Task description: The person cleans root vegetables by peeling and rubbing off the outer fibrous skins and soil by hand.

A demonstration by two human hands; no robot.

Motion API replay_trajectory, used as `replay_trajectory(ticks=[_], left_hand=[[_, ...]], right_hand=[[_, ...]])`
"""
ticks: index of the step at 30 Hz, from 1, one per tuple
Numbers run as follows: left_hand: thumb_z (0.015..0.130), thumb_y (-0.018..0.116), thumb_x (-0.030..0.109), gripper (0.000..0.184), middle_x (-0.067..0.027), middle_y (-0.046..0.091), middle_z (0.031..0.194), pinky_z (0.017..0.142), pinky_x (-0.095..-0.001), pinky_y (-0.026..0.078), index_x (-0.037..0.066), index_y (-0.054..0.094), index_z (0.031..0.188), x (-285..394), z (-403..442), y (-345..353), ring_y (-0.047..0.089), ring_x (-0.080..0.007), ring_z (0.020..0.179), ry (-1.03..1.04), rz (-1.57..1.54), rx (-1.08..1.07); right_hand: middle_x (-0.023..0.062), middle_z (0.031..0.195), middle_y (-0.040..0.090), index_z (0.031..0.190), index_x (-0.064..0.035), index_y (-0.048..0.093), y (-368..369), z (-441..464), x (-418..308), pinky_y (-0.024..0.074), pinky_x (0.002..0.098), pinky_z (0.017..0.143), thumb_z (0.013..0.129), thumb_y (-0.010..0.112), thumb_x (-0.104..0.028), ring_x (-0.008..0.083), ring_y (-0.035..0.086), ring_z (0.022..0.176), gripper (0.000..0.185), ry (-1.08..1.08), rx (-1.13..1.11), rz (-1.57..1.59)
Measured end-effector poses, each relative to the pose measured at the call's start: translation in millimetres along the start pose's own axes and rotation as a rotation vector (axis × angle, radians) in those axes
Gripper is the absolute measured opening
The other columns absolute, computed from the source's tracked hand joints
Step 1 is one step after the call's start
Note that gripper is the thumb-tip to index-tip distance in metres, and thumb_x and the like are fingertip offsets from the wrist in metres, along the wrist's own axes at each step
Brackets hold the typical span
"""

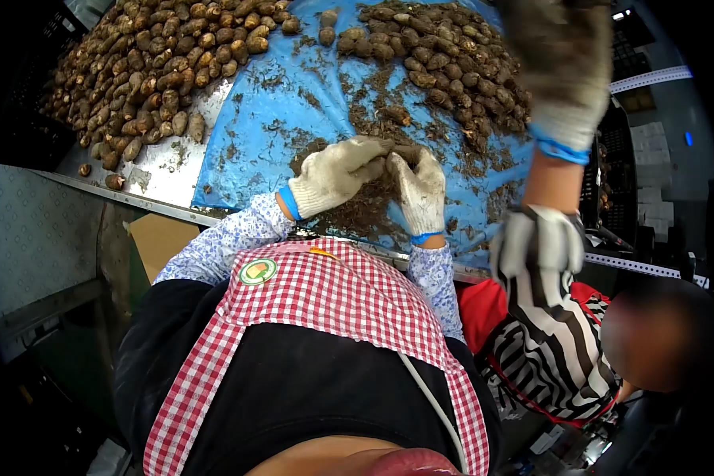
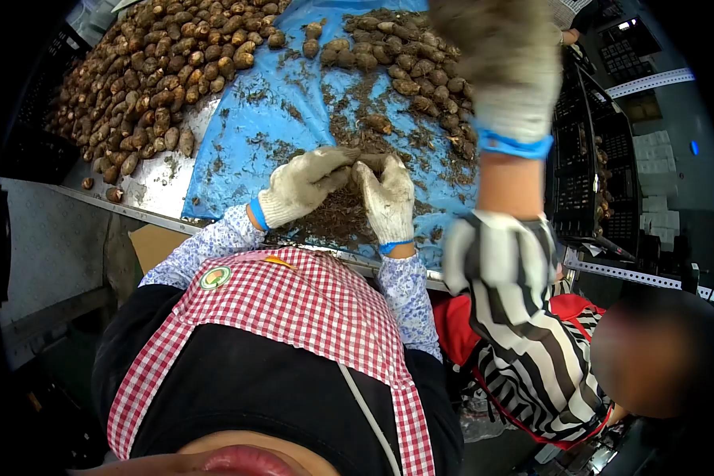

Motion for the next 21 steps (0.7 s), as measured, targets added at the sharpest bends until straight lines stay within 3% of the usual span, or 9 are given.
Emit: replay_trajectory(ticks=[4, 5, 7, 8, 9, 12, 14, 18, 21], left_hand=[[0.092, 0.061, 0.008, 0.033, -0.0122, 0.064, 0.121, 0.086, -0.0352, 0.053, 0.001, 0.059, 0.124, -8.6, -7.0, 3.8, 0.063, -0.0247, 0.107, -0.083, -0.175, 0.05], [0.092, 0.061, 0.008, 0.033, -0.0122, 0.063, 0.123, 0.087, -0.0355, 0.053, 0.001, 0.059, 0.124, -6.4, -7.9, 2.4, 0.062, -0.0247, 0.108, -0.104, -0.24, 0.052], [0.092, 0.06, 0.009, 0.033, -0.0124, 0.061, 0.125, 0.089, -0.0359, 0.052, 0.001, 0.058, 0.124, -8.9, -4.4, -5.1, 0.061, -0.0242, 0.11, -0.159, -0.321, 0.052], [0.093, 0.059, 0.009, 0.033, -0.0126, 0.061, 0.126, 0.09, -0.036, 0.052, 0.001, 0.058, 0.124, -12.2, -5.9, -7.8, 0.061, -0.0238, 0.11, -0.201, -0.341, 0.04], [0.093, 0.059, 0.01, 0.032, -0.0129, 0.06, 0.126, 0.091, -0.0362, 0.052, 0.001, 0.058, 0.124, -15.6, -9.2, -8.7, 0.061, -0.0234, 0.11, -0.247, -0.365, 0.021], [0.094, 0.056, 0.012, 0.031, -0.0148, 0.063, 0.115, 0.09, -0.0334, 0.052, -0.001, 0.058, 0.121, -38.6, -10.4, 0.0, 0.062, -0.0214, 0.102, -0.464, -0.488, -0.01], [0.095, 0.053, 0.014, 0.031, -0.0159, 0.064, 0.108, 0.087, -0.032, 0.053, -0.003, 0.058, 0.121, -35.2, -7.3, 1.1, 0.063, -0.0208, 0.097, -0.468, -0.413, -0.035], [0.099, 0.046, 0.017, 0.033, -0.0167, 0.066, 0.1, 0.08, -0.0317, 0.056, -0.005, 0.058, 0.12, -32.4, 3.7, -6.3, 0.064, -0.021, 0.091, -0.47, -0.601, 0.124], [0.1, 0.045, 0.017, 0.04, -0.0229, 0.063, 0.113, 0.077, -0.0314, 0.059, -0.008, 0.048, 0.131, -42.8, 7.0, -9.1, 0.065, -0.0254, 0.093, -0.718, -0.829, -0.028]], right_hand=[[0.0198, 0.075, 0.062, 0.08, 0.0011, 0.059, 12.6, 26.2, 31.2, 0.0495, 0.0415, 0.067, 0.093, 0.064, -0.027, 0.0352, 0.062, 0.071, 0.031, 0.129, -0.005, -0.355], [0.0159, 0.07, 0.062, 0.071, -0.0021, 0.053, 21.1, 27.5, 59.6, 0.0483, 0.0386, 0.06, 0.095, 0.061, -0.03, 0.0305, 0.062, 0.065, 0.038, -0.066, 0.144, -0.441], [0.0116, 0.074, 0.066, 0.082, -0.001, 0.064, 36.2, 26.0, 106.5, 0.0498, 0.0316, 0.059, 0.096, 0.061, -0.027, 0.0195, 0.065, 0.07, 0.029, 0.076, 0.169, 0.285], [0.0106, 0.077, 0.068, 0.088, -0.0012, 0.068, 11.5, 16.8, 60.9, 0.0507, 0.0292, 0.061, 0.096, 0.062, -0.024, 0.0165, 0.066, 0.072, 0.025, 0.101, 0.191, 0.284], [0.0131, 0.094, 0.071, 0.109, -0.0008, 0.067, 7.6, 13.7, 60.3, 0.0529, 0.0283, 0.067, 0.095, 0.062, -0.015, 0.0169, 0.068, 0.081, 0.02, 0.25, -0.136, 0.317], [0.0155, 0.107, 0.069, 0.119, -0.0003, 0.061, 15.1, -6.4, 20.4, 0.0538, 0.0302, 0.073, 0.093, 0.062, -0.011, 0.0196, 0.067, 0.089, 0.028, 0.319, -0.265, 1.059], [0.0162, 0.11, 0.067, 0.123, 0.0, 0.056, 12.1, -5.2, -9.4, 0.0539, 0.0331, 0.079, 0.091, 0.063, -0.009, 0.0222, 0.066, 0.096, 0.034, 0.103, -0.316, 0.253], [0.0168, 0.107, 0.067, 0.123, -0.0003, 0.055, 16.8, -5.1, 3.9, 0.0531, 0.0347, 0.084, 0.089, 0.066, -0.01, 0.0248, 0.066, 0.098, 0.038, -0.024, -0.208, 0.444], [0.0177, 0.108, 0.067, 0.123, -0.0009, 0.056, 10.8, -6.9, -8.7, 0.0537, 0.0353, 0.082, 0.088, 0.068, -0.011, 0.0253, 0.067, 0.099, 0.039, -0.102, -0.132, 0.249]])
Point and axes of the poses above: each hand's wrist, its own z-axis towards the middle knuckle, its own y-axis out of the palm, x = y × z, the point moved 4 cm from there along z, towards the middle knuckle
